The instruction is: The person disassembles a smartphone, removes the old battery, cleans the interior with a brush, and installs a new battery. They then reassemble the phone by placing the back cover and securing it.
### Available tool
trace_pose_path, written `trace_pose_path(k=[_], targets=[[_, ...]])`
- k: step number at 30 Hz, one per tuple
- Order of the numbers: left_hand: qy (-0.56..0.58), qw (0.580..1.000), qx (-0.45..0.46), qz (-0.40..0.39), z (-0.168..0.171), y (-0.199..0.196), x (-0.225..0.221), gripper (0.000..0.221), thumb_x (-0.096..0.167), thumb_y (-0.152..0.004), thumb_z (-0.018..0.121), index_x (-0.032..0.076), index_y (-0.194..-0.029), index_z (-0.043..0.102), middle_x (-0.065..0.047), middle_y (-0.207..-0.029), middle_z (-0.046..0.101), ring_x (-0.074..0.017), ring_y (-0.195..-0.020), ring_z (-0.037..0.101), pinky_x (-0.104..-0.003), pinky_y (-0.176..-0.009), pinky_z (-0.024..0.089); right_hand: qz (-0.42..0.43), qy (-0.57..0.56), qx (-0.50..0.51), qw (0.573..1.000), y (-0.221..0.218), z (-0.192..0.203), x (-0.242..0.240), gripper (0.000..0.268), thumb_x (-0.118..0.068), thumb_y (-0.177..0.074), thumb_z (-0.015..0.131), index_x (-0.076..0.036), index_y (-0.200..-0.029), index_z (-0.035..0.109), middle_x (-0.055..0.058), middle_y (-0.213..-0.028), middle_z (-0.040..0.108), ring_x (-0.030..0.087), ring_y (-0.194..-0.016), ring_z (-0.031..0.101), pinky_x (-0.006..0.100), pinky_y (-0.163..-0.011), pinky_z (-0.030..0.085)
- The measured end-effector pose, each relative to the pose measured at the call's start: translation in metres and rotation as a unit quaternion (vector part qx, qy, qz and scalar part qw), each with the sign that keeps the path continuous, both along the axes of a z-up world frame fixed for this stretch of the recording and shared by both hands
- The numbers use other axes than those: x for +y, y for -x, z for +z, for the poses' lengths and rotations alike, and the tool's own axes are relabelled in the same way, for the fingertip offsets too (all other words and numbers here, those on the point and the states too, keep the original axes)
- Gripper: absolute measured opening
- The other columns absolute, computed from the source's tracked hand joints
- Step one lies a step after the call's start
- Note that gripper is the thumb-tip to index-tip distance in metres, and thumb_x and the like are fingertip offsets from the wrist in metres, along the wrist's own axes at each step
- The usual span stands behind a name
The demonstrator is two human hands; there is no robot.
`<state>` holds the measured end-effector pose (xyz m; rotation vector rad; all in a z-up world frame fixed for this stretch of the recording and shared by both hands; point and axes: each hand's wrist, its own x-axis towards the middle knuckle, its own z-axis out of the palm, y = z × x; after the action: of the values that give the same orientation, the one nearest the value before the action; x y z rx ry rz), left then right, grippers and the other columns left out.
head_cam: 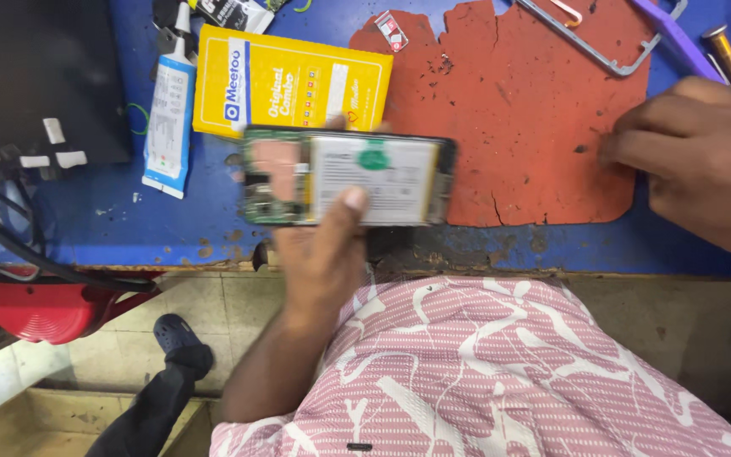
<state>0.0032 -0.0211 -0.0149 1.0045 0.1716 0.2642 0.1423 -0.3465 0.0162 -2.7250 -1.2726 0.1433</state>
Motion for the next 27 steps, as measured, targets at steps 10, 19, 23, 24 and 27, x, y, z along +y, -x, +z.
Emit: trace_pose_path(k=[10, 19, 23, 24, 27], targets=[[0.023, 0.987, 0.089, -0.128, 0.006, -0.009, -0.05, 0.064, 0.011, -0.106, 0.061, -0.004, -0.161, 0.032, -0.019, -0.143, 0.055, -0.0226, -0.132, 0.058, -0.04, -0.115, 0.049, 0.036, -0.171, 0.027, 0.984, 0.037, 0.031, 0.07, 0.051, -0.02, -0.065, 0.083, -0.002, -0.111, 0.068, 0.015, -0.127, 0.066, 0.036, -0.118, 0.062, 0.044, -0.095, 0.054], [0.223, 0.966, 0.089, -0.096, -0.001, -0.001, -0.033, 0.067, 0.017, -0.1, 0.064, 0.001, -0.157, 0.031, -0.018, -0.148, 0.05, -0.0265, -0.133, 0.057, -0.05, -0.11, 0.052, -0.004, -0.12, 0.094, 0.988, 0.031, 0.019, 0.072, 0.06, -0.024, -0.062, 0.087, -0.008, -0.116, 0.069, 0.012, -0.137, 0.061, 0.03, -0.122, 0.061, 0.041, -0.098, 0.054], [0.157, 0.979, 0.102, -0.085, 0.007, 0.009, 0.002, 0.065, 0.023, -0.103, 0.061, -0.002, -0.158, 0.034, -0.027, -0.154, 0.05, -0.0309, -0.134, 0.057, -0.048, -0.112, 0.049, -0.004, -0.088, 0.117, 0.989, 0.026, 0.012, 0.063, 0.052, -0.028, -0.065, 0.085, -0.016, -0.115, 0.073, 0.009, -0.139, 0.063, 0.029, -0.123, 0.06, 0.039, -0.096, 0.054], [0.143, 0.981, 0.099, -0.087, 0.009, 0.011, 0.009, 0.063, 0.023, -0.104, 0.06, -0.003, -0.156, 0.035, -0.028, -0.154, 0.05, -0.0319, -0.136, 0.058, -0.048, -0.114, 0.05, 0.002, -0.078, 0.112, 0.991, 0.024, 0.011, 0.062, 0.051, -0.03, -0.067, 0.085, -0.017, -0.115, 0.073, 0.008, -0.139, 0.063, 0.029, -0.125, 0.059, 0.039, -0.096, 0.053], [0.088, 0.987, 0.094, -0.091, 0.013, 0.013, 0.025, 0.055, 0.02, -0.105, 0.057, -0.006, -0.15, 0.04, -0.028, -0.152, 0.051, -0.0339, -0.138, 0.06, -0.047, -0.115, 0.052, 0.011, -0.056, 0.112, 0.992, 0.022, 0.01, 0.062, 0.048, -0.032, -0.07, 0.082, -0.018, -0.115, 0.073, 0.006, -0.138, 0.063, 0.029, -0.127, 0.056, 0.04, -0.097, 0.052]])
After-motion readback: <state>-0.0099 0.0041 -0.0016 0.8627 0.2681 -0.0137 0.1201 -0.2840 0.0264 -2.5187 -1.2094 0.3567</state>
